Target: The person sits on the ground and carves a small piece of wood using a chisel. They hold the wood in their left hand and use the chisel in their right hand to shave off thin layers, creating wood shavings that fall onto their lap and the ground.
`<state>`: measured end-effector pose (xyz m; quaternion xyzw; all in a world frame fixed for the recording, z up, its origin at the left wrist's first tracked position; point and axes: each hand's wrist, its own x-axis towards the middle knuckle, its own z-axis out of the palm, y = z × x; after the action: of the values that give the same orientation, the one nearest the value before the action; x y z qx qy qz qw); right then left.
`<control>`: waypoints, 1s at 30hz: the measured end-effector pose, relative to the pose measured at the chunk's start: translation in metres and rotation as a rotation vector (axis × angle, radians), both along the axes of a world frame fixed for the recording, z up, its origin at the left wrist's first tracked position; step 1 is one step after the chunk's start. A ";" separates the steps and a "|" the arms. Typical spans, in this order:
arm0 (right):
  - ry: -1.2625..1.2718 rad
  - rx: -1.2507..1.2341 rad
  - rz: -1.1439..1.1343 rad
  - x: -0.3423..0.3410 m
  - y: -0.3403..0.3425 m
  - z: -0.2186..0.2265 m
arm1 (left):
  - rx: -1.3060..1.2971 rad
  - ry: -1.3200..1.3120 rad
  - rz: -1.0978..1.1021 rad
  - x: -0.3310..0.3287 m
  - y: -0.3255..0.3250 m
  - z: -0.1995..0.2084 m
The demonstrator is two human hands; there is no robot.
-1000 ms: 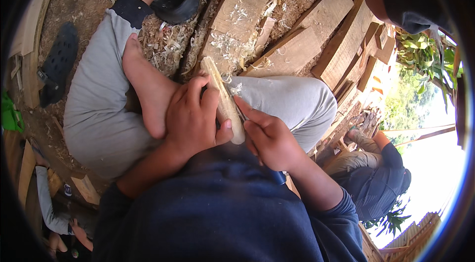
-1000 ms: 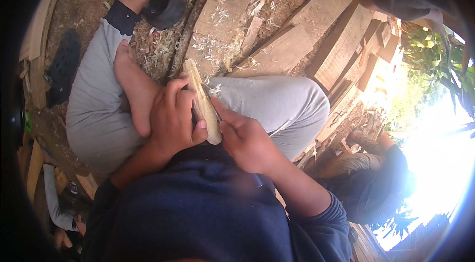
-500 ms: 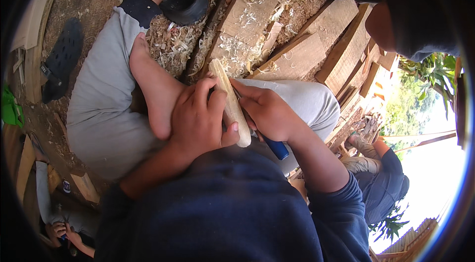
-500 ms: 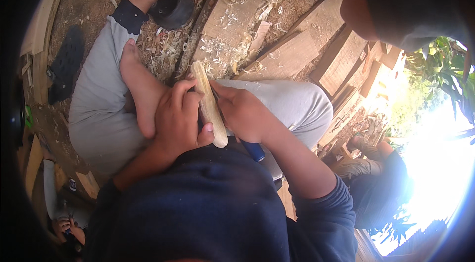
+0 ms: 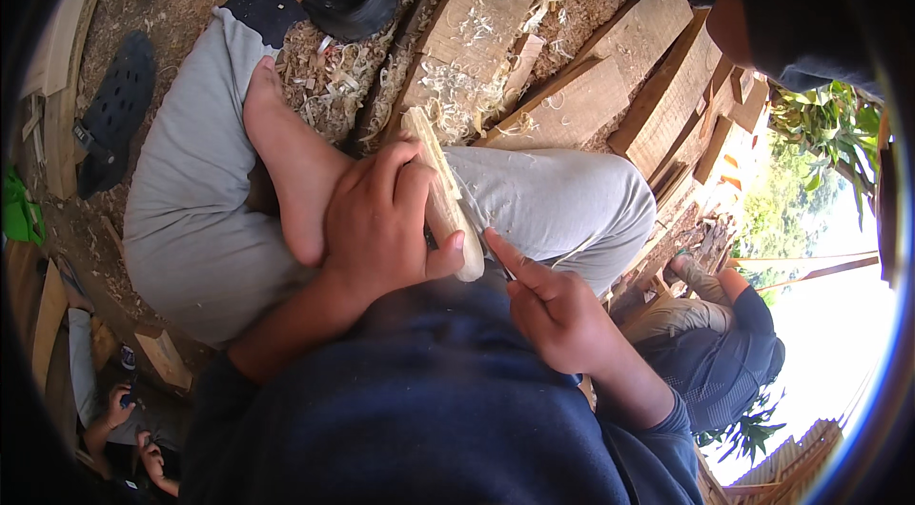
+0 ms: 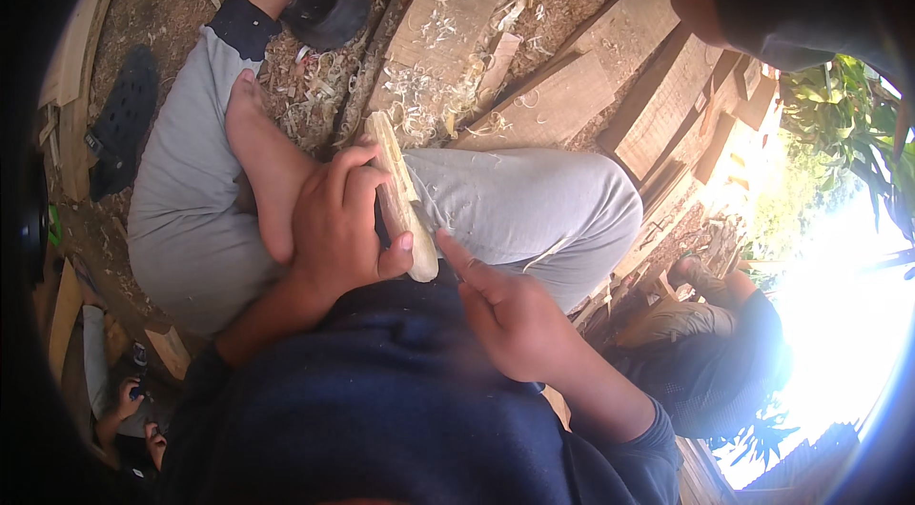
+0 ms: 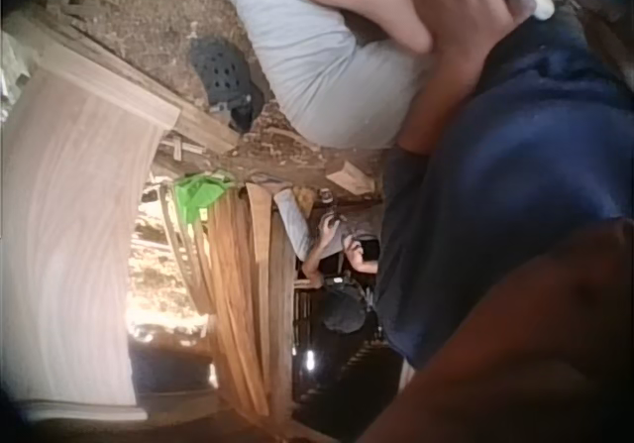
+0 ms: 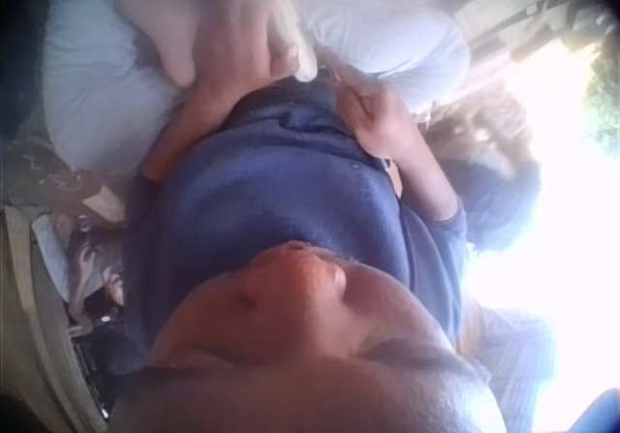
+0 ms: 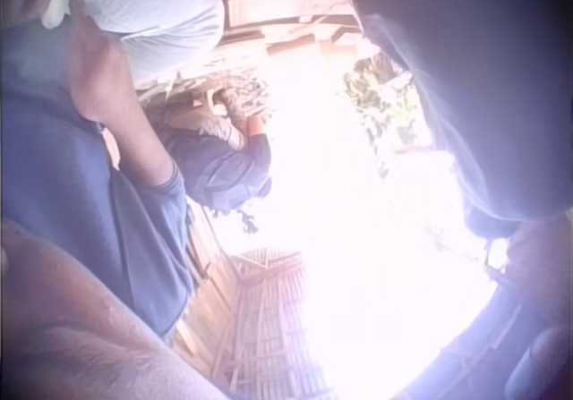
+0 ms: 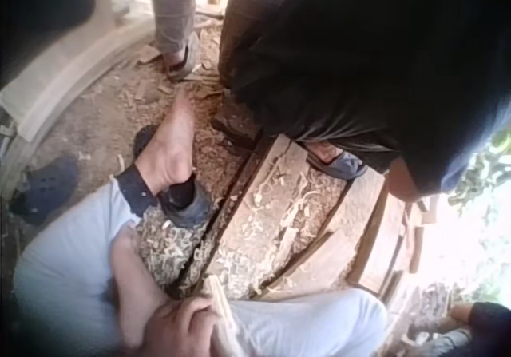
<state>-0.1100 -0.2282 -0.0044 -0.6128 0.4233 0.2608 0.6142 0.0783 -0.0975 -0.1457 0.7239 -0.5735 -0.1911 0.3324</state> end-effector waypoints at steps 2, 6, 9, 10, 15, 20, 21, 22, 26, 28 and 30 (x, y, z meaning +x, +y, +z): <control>-0.014 -0.004 0.004 -0.001 0.001 0.009 | -0.016 -0.005 -0.003 -0.001 -0.002 0.000; -0.047 -0.048 0.052 -0.001 0.003 0.006 | -0.035 -0.011 0.012 -0.002 -0.001 -0.002; -0.031 -0.037 0.023 0.003 0.003 0.000 | -0.036 -0.011 0.014 -0.001 -0.001 -0.002; -0.009 -0.021 0.016 0.004 0.002 0.001 | -0.018 -0.002 0.004 -0.001 -0.001 0.000; 0.024 -0.100 0.078 0.015 0.003 -0.003 | 0.022 0.012 -0.007 -0.002 -0.001 0.003; -0.023 -0.135 0.036 0.014 0.006 -0.007 | 0.017 0.012 0.000 -0.005 -0.002 0.004; -0.023 -0.133 0.026 0.015 0.006 -0.009 | 0.006 0.006 0.006 -0.006 -0.003 0.003; -0.023 -0.132 0.015 0.018 0.005 -0.013 | -0.004 0.001 0.012 -0.007 -0.004 0.002; -0.041 -0.129 -0.018 0.022 0.004 -0.037 | -0.008 -0.003 0.016 -0.007 -0.003 0.001; -0.014 -0.115 -0.021 0.028 0.000 -0.034 | 0.009 -0.006 0.016 -0.006 -0.004 0.003; -0.010 -0.112 -0.016 0.028 -0.003 -0.032 | 0.006 -0.007 0.020 -0.009 -0.004 0.003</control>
<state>-0.0815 -0.2316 -0.0360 -0.6443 0.4389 0.2285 0.5831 0.0697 -0.1013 -0.1430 0.7314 -0.5667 -0.1867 0.3302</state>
